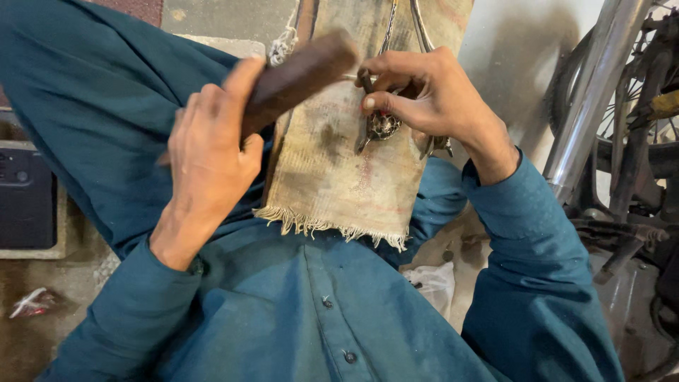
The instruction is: The person sits cross-legged and uses a hammer and a small metal punch to emboss or shape a silver-colored metal object resembling a stylized bird or animal. They repeatedly strike the punch against the object, repositioning it to work on different areas.
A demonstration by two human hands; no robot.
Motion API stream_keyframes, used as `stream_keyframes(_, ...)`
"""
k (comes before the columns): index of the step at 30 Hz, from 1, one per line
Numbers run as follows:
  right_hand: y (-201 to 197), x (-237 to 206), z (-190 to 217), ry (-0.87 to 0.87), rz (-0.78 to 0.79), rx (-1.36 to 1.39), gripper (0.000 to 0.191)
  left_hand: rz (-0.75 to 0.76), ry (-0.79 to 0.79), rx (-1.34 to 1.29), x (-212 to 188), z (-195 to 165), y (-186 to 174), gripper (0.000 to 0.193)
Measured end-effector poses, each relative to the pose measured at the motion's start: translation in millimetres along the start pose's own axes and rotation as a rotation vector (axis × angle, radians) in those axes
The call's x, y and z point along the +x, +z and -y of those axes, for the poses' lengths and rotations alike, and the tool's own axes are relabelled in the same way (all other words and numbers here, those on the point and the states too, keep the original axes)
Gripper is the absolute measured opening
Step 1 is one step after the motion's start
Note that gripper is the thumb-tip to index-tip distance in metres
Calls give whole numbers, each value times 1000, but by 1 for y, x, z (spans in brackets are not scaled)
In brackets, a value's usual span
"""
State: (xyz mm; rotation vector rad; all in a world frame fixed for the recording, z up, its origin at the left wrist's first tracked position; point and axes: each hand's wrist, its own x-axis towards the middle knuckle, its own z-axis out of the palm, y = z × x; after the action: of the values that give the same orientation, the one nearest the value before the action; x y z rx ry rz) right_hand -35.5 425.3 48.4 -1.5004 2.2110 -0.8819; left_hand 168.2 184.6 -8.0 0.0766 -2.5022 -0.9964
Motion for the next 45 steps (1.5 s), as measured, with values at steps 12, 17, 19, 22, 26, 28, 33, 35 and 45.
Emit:
stream_keyframes(12,-2,5,0,108,27,39,29,-1,3,103,8,7,3,80)
stream_keyframes(17,-3,8,-1,54,24,89,27,17,16,195,11,10,2,82)
stream_keyframes(19,-3,9,-1,48,29,93,26,-9,-16,71,12,10,0,81)
stream_keyframes(22,-3,9,-1,45,21,62,30,72,-7,186,14,10,-2,81)
stream_keyframes(26,-5,11,-1,59,33,73,32,3,4,113,16,11,-2,81)
stream_keyframes(28,-6,12,-1,59,44,88,31,22,16,103,17,12,-3,81)
stream_keyframes(33,-7,15,-3,22,51,66,31,-29,6,40,21,15,-4,81)
stream_keyframes(35,-7,16,-3,48,70,73,28,-10,0,49,23,15,-5,81)
stream_keyframes(45,-8,22,-2,32,57,76,31,-36,-46,-80,28,18,-9,74)
